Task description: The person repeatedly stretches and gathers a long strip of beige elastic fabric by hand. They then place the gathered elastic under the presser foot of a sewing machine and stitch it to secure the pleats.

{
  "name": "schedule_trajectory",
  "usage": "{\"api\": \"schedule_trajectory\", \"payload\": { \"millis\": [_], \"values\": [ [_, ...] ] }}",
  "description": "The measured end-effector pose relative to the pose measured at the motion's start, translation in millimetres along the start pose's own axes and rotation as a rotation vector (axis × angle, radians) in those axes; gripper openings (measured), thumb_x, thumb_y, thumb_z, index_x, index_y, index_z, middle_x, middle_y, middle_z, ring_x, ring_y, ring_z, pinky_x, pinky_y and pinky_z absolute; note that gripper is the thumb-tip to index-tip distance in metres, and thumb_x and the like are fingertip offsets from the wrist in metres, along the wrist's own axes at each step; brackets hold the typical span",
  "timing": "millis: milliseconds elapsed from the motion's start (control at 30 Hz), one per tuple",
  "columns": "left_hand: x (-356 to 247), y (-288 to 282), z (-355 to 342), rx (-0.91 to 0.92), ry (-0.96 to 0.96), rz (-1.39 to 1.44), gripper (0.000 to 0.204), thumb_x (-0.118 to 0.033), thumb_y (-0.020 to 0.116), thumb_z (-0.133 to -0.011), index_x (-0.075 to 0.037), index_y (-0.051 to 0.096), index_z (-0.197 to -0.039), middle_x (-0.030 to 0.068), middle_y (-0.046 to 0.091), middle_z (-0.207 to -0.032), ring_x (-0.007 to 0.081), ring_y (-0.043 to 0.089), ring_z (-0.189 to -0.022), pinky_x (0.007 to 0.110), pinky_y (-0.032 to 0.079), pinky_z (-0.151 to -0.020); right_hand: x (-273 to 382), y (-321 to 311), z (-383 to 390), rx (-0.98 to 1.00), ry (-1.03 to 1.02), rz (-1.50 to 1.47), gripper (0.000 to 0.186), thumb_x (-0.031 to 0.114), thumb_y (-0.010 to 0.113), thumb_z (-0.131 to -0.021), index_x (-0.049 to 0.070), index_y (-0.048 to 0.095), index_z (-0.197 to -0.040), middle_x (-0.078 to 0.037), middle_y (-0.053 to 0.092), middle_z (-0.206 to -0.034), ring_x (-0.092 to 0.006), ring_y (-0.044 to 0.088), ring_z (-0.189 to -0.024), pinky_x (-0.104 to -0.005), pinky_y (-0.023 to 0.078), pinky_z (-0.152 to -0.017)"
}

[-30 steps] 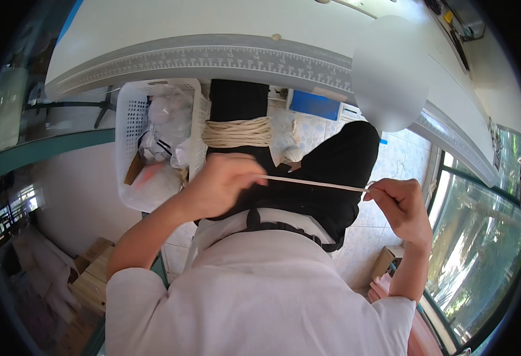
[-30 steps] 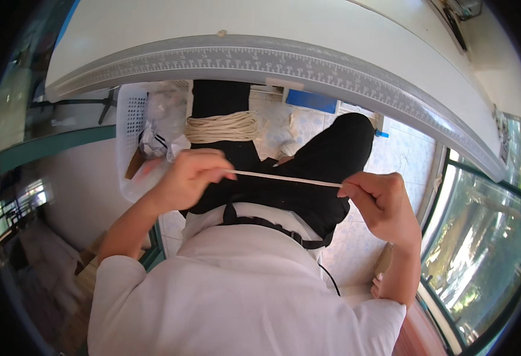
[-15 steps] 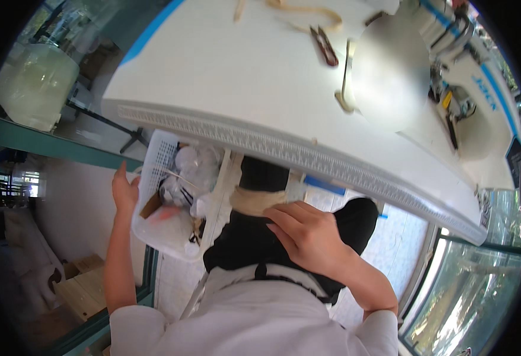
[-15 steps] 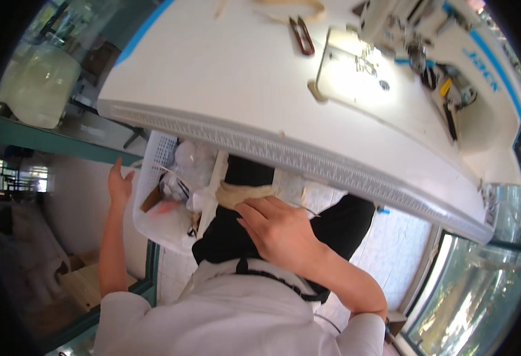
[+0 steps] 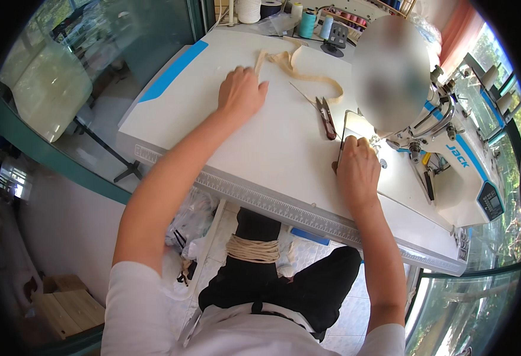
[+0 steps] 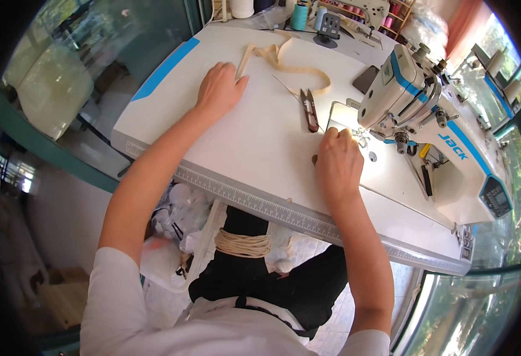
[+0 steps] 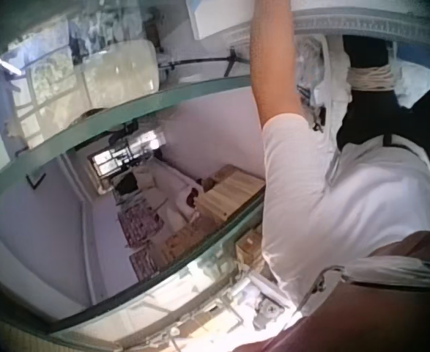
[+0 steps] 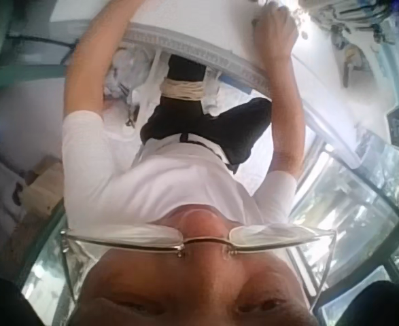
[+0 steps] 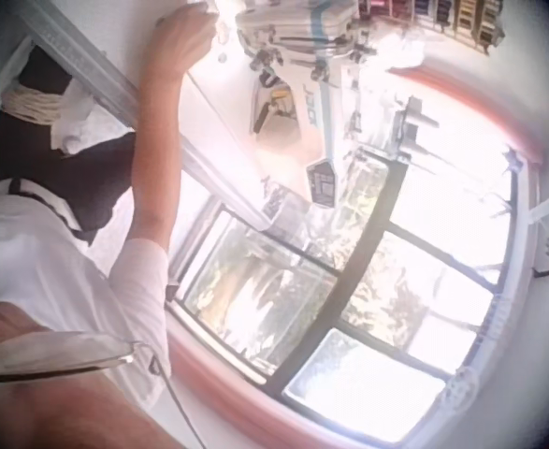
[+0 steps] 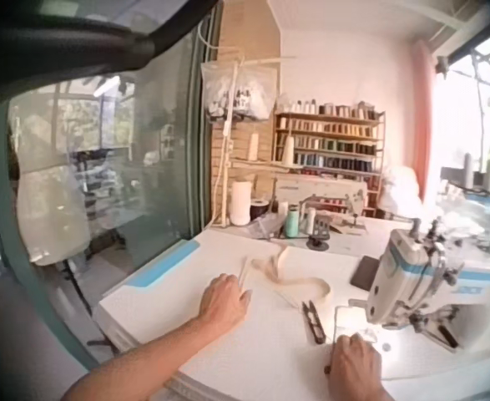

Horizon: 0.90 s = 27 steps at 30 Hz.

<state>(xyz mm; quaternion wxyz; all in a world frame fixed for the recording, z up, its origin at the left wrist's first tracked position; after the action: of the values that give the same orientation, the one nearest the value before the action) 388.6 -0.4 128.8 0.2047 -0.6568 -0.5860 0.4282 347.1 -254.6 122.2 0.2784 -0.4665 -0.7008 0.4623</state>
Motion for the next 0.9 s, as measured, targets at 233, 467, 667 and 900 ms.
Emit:
{"api": "schedule_trajectory", "payload": {
  "millis": [233,467,667,900],
  "values": [
    [38,40,-66,0.305,-0.19,-0.106,0.021,-0.012,0.063,-0.083,0.005,0.066,-0.095,0.0205,0.067,-0.096,0.0333,0.067,-0.092,0.043,0.055,-0.078,-2,-13,18,-0.03,0.062,-0.134,0.009,0.012,0.057,-0.086,0.003,0.058,-0.087,-0.01,0.058,-0.058,-0.0268,0.062,-0.058,-0.0386,0.046,-0.051],
    [42,6,61,0.372,-0.79,1.754,0.021,0.001,0.055,-0.088,0.015,0.056,-0.103,0.02,0.062,-0.099,0.0262,0.063,-0.091,0.035,0.054,-0.083,-19,-54,131,-0.029,0.139,-0.839,0.023,-0.003,0.063,-0.081,0.002,0.064,-0.103,-0.003,0.051,-0.056,-0.014,0.043,-0.044,-0.0267,0.034,-0.045],
    [-42,4,181,0.493,-0.973,2.018,0.022,0.003,0.05,-0.092,0.008,0.057,-0.112,0.0177,0.061,-0.105,0.0262,0.061,-0.099,0.036,0.051,-0.091,-2,-51,209,0.023,0.142,-1.154,0.018,0.006,0.065,-0.084,-0.001,0.067,-0.101,0.002,0.05,-0.059,-0.0047,0.04,-0.051,-0.0213,0.029,-0.047],
    [-89,-8,186,0.448,-0.817,1.959,0.022,-0.001,0.052,-0.093,0.005,0.058,-0.114,0.0195,0.062,-0.112,0.0302,0.061,-0.108,0.04,0.05,-0.098,2,-60,244,0.0,0.064,-1.084,0.023,-0.005,0.062,-0.075,-0.004,0.067,-0.097,-0.005,0.058,-0.064,-0.0099,0.046,-0.046,-0.0232,0.033,-0.045]
  ]
}}
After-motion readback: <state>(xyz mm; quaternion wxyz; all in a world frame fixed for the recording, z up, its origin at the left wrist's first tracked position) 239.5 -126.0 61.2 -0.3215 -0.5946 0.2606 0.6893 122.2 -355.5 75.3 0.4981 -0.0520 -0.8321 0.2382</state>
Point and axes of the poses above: each hand's wrist, its own z-axis away from the middle knuckle, its own y-axis out of the palm, x = y × z, the point moved 10 cm from there along -z, towards the middle knuckle
